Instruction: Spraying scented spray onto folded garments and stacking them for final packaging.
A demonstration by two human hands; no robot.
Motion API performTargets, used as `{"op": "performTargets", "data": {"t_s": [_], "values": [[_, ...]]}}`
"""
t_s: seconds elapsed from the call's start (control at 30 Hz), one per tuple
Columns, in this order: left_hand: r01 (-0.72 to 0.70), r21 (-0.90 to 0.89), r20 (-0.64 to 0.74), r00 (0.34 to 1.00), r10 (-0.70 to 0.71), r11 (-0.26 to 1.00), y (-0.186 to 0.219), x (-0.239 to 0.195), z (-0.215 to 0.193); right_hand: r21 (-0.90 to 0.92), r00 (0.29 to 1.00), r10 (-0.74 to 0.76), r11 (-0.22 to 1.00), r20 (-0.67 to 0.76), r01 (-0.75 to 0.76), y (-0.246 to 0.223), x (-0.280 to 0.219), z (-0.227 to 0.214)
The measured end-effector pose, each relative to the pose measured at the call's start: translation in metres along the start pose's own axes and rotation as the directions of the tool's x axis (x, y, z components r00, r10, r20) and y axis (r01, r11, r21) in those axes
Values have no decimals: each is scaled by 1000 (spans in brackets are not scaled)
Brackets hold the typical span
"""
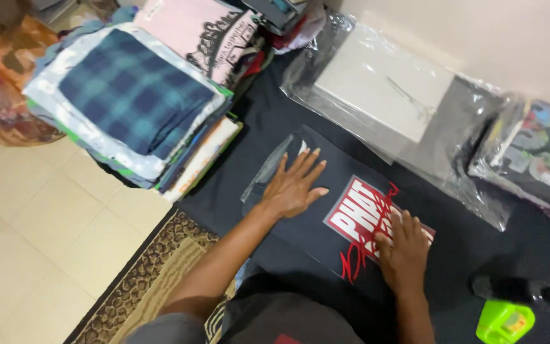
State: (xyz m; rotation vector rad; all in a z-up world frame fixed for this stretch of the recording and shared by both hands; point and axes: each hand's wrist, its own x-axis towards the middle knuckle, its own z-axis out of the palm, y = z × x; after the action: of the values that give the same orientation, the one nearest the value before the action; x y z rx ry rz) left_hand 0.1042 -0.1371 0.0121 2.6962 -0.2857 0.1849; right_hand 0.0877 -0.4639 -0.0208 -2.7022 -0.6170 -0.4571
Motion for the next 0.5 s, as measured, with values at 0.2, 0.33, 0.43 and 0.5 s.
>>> {"op": "performTargets", "data": {"t_s": [0.2,0.33,0.43,0.5], "values": [[-3,-20,69,998,5,1000,-16,-27,-11,-15,997,73,997,-11,-73,15,-20,-1],[11,-52,72,997,-8,999,-28,-44,-12,84,985,147,987,-93,-139,15,-31,8],[28,-98,90,996,-19,995,-29,-46,-18,146,975,203,971,-91,-188,16,-30,9],[17,-110,90,996,-7,994,-33,-48,-16,144,972,219,968,-82,-206,15,-30,9]]}}
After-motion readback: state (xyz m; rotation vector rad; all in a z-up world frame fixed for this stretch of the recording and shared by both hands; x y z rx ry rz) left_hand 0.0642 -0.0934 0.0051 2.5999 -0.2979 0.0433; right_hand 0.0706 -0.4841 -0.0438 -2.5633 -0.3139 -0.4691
